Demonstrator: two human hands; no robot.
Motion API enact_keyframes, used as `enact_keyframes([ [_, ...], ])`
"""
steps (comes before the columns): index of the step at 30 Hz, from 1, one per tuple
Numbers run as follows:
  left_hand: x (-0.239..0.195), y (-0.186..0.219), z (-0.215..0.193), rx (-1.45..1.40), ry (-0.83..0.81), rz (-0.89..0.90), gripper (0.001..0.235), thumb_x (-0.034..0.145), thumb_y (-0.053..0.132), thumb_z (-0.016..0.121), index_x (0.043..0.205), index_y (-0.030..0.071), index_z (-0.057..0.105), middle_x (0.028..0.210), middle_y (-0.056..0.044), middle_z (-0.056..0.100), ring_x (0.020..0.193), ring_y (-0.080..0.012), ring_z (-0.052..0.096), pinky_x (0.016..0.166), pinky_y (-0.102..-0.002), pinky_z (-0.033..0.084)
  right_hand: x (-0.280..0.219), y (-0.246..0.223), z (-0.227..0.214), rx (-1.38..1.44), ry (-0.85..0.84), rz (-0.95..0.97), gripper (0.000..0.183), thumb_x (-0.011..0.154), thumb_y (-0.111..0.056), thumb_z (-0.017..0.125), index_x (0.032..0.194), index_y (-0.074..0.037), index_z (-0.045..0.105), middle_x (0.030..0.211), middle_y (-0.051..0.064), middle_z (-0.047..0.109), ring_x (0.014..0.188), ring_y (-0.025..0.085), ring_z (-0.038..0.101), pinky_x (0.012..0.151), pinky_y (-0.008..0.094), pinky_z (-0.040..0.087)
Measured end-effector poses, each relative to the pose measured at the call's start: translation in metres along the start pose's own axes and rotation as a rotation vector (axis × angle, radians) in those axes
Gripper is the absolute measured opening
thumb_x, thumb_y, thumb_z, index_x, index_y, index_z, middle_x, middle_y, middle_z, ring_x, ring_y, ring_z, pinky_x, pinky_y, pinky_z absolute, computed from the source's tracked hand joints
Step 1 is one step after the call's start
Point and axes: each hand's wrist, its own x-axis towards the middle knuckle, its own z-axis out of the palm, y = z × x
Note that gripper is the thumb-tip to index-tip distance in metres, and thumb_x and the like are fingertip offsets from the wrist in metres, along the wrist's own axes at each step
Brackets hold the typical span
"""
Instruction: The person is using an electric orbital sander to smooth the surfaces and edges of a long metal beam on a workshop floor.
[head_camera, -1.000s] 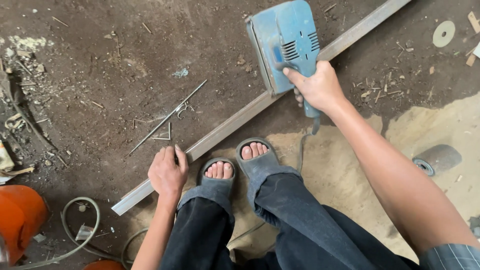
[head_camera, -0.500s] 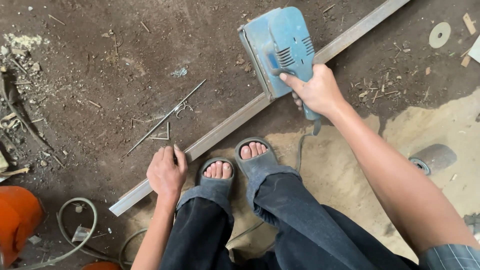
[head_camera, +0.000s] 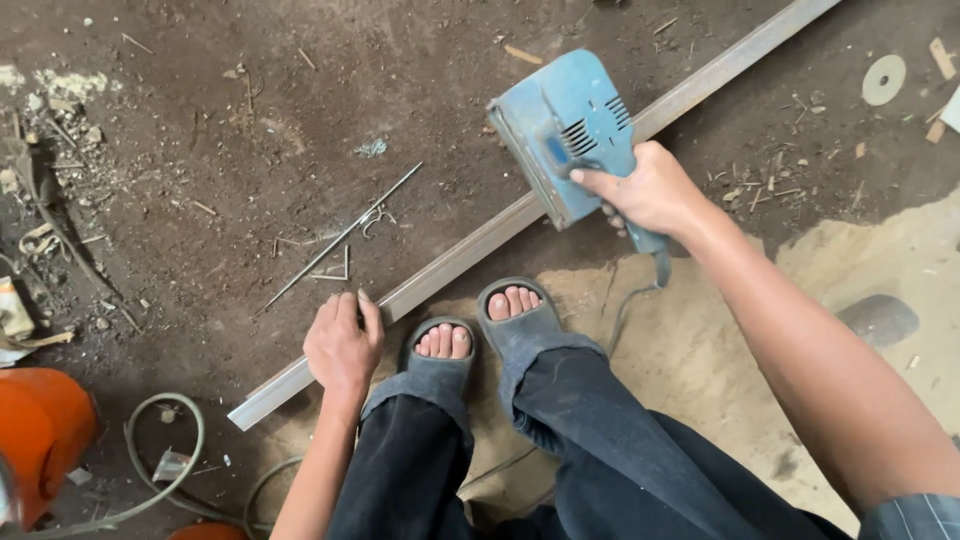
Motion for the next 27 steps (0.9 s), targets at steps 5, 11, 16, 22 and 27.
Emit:
enact_keyframes([
  [5, -0.003, -0.003, 0.002, 0.017, -0.004, -0.011, 0.027, 0.098, 0.024, 0.063, 0.074, 0.015, 0.058, 0.066, -0.003, 0.053, 0.065, -0.0222, 0.064, 0.059, -0.03, 0.052, 0.004, 0.014, 0.011, 0.054, 0.01, -0.008, 0.031, 0.095, -0.023, 0.073, 0.08, 0.005, 0.07, 0.061, 0.014, 0.065, 0.047, 0.019, 0.064, 0.043, 0.035, 0.059],
  [11, 0.002, -0.001, 0.001, 0.014, 0.001, 0.005, 0.027, 0.098, 0.024, 0.062, 0.073, 0.015, 0.058, 0.066, -0.002, 0.053, 0.064, -0.0217, 0.064, 0.059, -0.029, 0.052, -0.003, 0.013, 0.005, -0.018, -0.037, 0.03, 0.032, 0.093, -0.021, 0.073, 0.075, 0.005, 0.069, 0.058, 0.016, 0.064, 0.045, 0.022, 0.062, 0.043, 0.037, 0.056],
  [16, -0.001, -0.003, 0.006, 0.042, 0.026, 0.012, 0.027, 0.098, 0.026, 0.063, 0.074, 0.016, 0.057, 0.067, -0.002, 0.052, 0.065, -0.0208, 0.063, 0.059, -0.028, 0.052, -0.004, 0.016, 0.017, 0.081, -0.01, 0.051, 0.029, 0.093, -0.021, 0.072, 0.079, 0.005, 0.07, 0.06, 0.014, 0.065, 0.046, 0.019, 0.064, 0.043, 0.035, 0.058],
  [22, 0.0, -0.003, 0.005, 0.017, 0.019, 0.014, 0.027, 0.097, 0.025, 0.062, 0.072, 0.016, 0.055, 0.066, -0.002, 0.051, 0.064, -0.0208, 0.063, 0.059, -0.028, 0.052, 0.0, 0.017, 0.006, -0.136, -0.101, 0.031, 0.038, 0.087, -0.029, 0.079, 0.075, 0.006, 0.07, 0.06, 0.017, 0.065, 0.049, 0.022, 0.065, 0.048, 0.038, 0.058],
  [27, 0.0, -0.005, 0.006, 0.038, 0.029, 0.016, 0.027, 0.098, 0.026, 0.063, 0.073, 0.017, 0.055, 0.067, -0.002, 0.05, 0.065, -0.0205, 0.062, 0.059, -0.028, 0.052, 0.002, 0.021, 0.012, -0.092, -0.063, 0.05, 0.042, 0.09, -0.034, 0.076, 0.066, 0.0, 0.068, 0.055, 0.013, 0.063, 0.046, 0.022, 0.064, 0.047, 0.038, 0.056],
])
